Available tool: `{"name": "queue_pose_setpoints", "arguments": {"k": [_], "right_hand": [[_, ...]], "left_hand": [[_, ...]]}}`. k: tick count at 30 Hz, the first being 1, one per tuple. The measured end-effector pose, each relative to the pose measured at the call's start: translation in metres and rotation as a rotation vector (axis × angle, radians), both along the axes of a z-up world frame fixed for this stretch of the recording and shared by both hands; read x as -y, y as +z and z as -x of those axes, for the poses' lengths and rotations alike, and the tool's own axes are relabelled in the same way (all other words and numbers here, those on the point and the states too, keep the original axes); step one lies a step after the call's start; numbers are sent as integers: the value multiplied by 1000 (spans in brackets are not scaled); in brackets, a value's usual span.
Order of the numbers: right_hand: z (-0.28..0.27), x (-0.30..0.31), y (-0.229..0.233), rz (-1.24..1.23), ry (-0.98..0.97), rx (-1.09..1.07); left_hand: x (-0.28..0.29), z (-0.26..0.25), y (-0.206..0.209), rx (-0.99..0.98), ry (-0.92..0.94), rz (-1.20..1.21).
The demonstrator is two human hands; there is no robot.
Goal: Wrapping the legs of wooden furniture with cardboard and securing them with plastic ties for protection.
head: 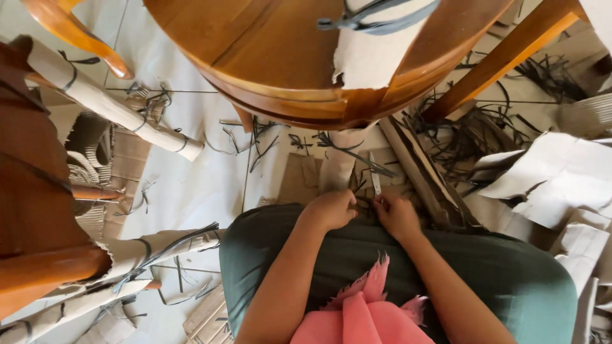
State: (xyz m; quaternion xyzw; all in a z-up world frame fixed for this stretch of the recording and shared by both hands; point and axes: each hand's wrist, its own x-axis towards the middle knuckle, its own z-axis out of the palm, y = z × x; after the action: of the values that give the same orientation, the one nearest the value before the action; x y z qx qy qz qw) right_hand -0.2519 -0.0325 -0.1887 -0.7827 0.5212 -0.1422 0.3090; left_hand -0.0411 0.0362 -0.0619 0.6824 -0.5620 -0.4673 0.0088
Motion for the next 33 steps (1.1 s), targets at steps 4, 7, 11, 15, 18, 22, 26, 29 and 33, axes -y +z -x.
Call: {"name": "queue_pose_setpoints", "arguments": {"k": [4,7,11,15,18,22,26,29,33], "right_hand": [[-25,7,-33,32,-62,164],[-45,7,-14,-186,-168,497],[-60,12,-3,-787,-479,818],[-60,23,-44,-927,-422,970],[-49,23,-16,-883,-418,1112],[-32,23,15,-790,-437,1263],[-20,17,64,-687,-317,1255],[-31,-9,128,-537,-197,1000],[-39,-36,129,-401,-41,793]], "left_hand": [[2,-3,26,56,-88,-119],[2,-2,26,80,-158,-263],[1,2,37,194,-216,-334],[3,-4,41,146,-141,-295],[3,-12,49,131,6,-177],[-3,-20,83,55,107,-1],[-9,-17,114,-230,248,154],[-11,-11,111,-397,294,272],[-12,-3,77,-523,358,377]]}}
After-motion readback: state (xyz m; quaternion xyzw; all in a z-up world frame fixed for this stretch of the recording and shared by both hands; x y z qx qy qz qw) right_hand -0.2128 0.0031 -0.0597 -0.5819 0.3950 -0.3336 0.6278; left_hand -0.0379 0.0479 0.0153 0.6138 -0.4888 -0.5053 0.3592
